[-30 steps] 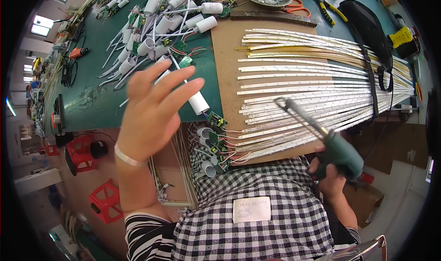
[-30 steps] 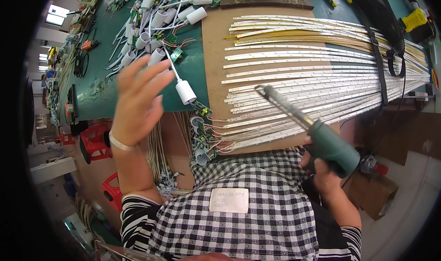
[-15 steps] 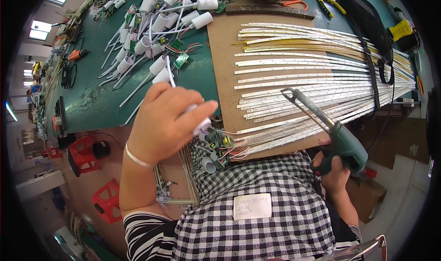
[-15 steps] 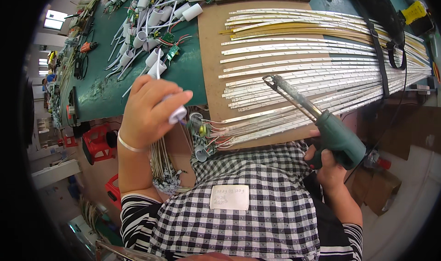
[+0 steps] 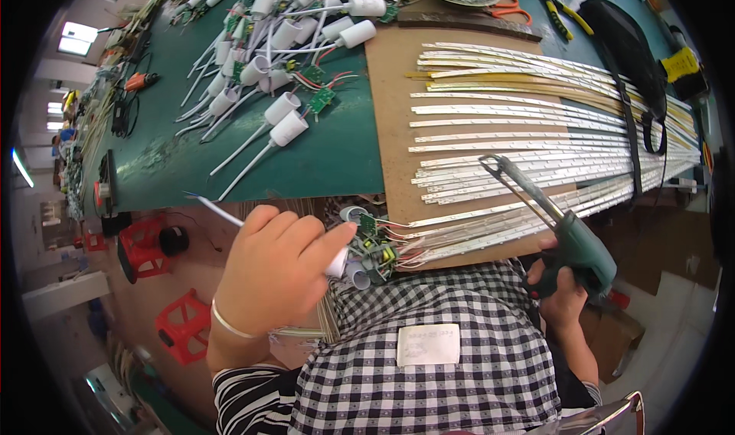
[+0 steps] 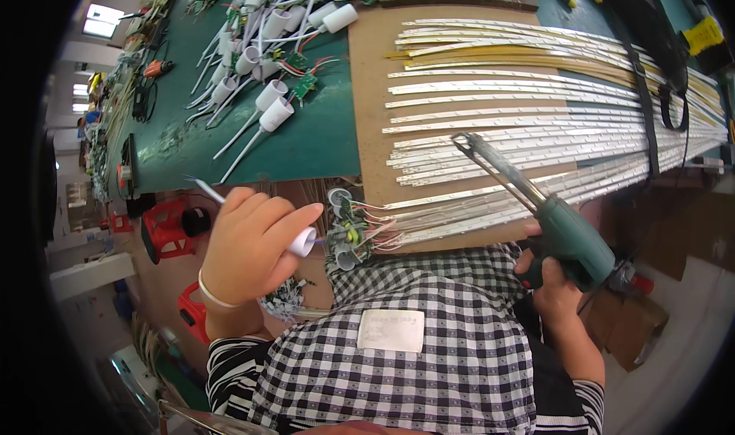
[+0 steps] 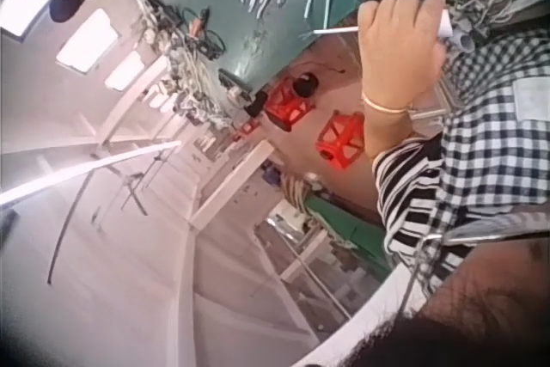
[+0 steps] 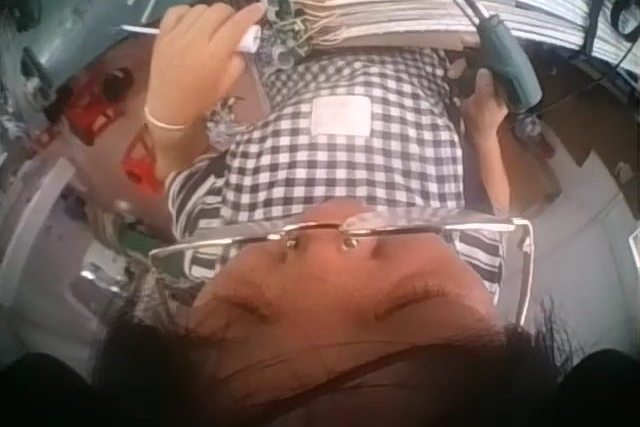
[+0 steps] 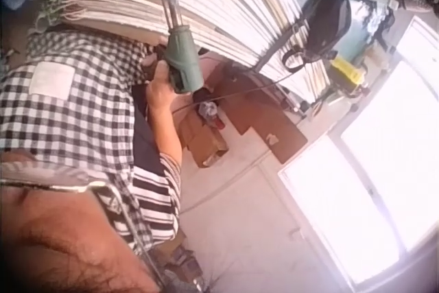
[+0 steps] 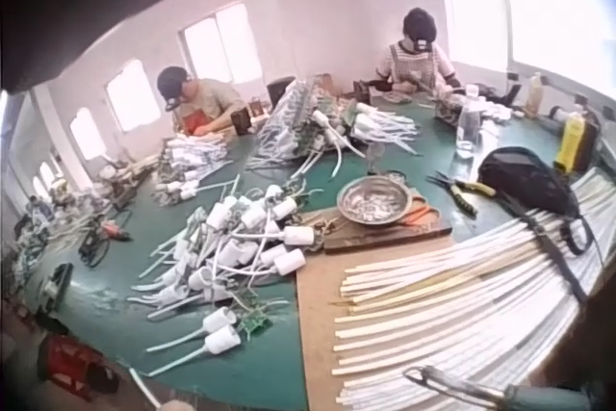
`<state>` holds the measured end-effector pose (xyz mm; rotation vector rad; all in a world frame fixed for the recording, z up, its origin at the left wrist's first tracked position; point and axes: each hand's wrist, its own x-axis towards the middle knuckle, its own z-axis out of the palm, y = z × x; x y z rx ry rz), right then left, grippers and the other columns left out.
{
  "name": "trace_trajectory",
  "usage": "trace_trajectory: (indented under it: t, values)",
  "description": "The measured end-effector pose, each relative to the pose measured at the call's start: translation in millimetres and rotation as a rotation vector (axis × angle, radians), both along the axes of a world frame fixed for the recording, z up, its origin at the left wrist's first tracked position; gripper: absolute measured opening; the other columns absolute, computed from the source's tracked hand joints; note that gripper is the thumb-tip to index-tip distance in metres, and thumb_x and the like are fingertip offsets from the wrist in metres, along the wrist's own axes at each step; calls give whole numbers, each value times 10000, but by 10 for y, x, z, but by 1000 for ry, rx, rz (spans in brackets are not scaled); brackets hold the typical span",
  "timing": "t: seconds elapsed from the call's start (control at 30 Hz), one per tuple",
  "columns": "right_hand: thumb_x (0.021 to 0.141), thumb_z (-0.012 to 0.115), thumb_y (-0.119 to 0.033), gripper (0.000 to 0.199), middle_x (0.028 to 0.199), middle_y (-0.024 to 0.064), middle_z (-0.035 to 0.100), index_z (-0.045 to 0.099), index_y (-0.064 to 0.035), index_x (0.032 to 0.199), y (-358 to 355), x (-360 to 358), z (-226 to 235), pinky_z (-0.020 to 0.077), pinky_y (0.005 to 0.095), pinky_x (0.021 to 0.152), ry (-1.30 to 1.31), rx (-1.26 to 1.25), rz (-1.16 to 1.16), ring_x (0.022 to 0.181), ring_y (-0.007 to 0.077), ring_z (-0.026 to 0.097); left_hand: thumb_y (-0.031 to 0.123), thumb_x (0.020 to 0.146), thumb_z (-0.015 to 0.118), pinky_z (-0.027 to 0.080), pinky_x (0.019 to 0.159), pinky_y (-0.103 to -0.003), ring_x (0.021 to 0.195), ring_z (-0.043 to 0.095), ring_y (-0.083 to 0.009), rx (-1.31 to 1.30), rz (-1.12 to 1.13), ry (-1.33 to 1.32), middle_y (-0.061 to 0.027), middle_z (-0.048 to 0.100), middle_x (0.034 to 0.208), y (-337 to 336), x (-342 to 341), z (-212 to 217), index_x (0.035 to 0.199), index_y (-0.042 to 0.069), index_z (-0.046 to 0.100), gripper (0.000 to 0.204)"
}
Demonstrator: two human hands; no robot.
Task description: The person solders wires onto LED light strips using a soldering iron.
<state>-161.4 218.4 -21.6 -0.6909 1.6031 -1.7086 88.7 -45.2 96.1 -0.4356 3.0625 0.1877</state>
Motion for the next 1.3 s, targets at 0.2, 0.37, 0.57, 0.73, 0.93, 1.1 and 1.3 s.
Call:
trace_trajectory:
  t: [0.2, 0.37, 0.57, 0.73, 0.93, 1.1, 1.3]
  values:
    - [937, 499, -332, 466, 1124, 103, 563, 450, 20, 1237, 33, 28, -3, 446, 257, 516, -31, 77, -78, 642, 141, 556, 202, 686, 699, 397, 859, -383, 917, 555, -257, 172, 74, 89, -75, 606, 984, -262, 129, -326, 1149, 72, 615, 487]
    - [940, 483, -328, 441, 1114, 94, 558, 463, 17, 1214, -21, 35, 43, 432, 244, 493, 9, 47, -24, 633, 131, 548, 213, 726, 721, 430, 803, -416, 920, 546, -311, -65, 374, 474, -98, 583, 965, -792, -55, -798, 1045, 74, 616, 364]
    - [943, 479, -322, 440, 1091, 90, 555, 474, 26, 1212, 64, 54, -6, 413, 233, 477, -19, 80, -83, 631, 127, 544, 180, 695, 764, 410, 809, -410, 941, 538, -292, -48, 373, 455, -79, 557, 1016, -1009, -82, -1065, 1073, 91, 617, 416]
    - [943, 480, -328, 446, 1099, 100, 545, 475, 27, 1213, -62, 23, 71, 405, 230, 471, -19, 81, -16, 631, 125, 542, 149, 706, 749, 370, 837, -394, 954, 540, -265, -15, 363, 301, -47, 562, 1009, -860, 9, -824, 1101, 117, 619, 417]
    - [938, 494, -347, 472, 1109, 103, 543, 470, 29, 1223, -35, 40, 52, 410, 230, 479, 14, 63, -1, 647, 128, 552, 78, 714, 720, 393, 831, -399, 956, 540, -300, 115, 387, 418, -79, 551, 1029, -876, -18, -679, 1107, 108, 588, 416]
    - [935, 512, -369, 493, 1115, 103, 546, 475, 33, 1218, -13, 55, 33, 414, 231, 482, 3, 68, -36, 635, 129, 553, 33, 689, 722, 400, 911, -380, 1037, 524, -309, 324, 210, 159, -112, 536, 1090, -753, -54, -755, 1109, 76, 586, 443]
    - [923, 552, -288, 463, 1130, 123, 589, 478, 31, 1250, -28, 24, 92, 479, 270, 600, -65, 83, -14, 680, 162, 582, 68, 687, 726, 334, 964, -404, 1111, 489, -279, 146, 198, 181, -71, 533, 1164, -591, -245, -581, 1185, 120, 582, 521]
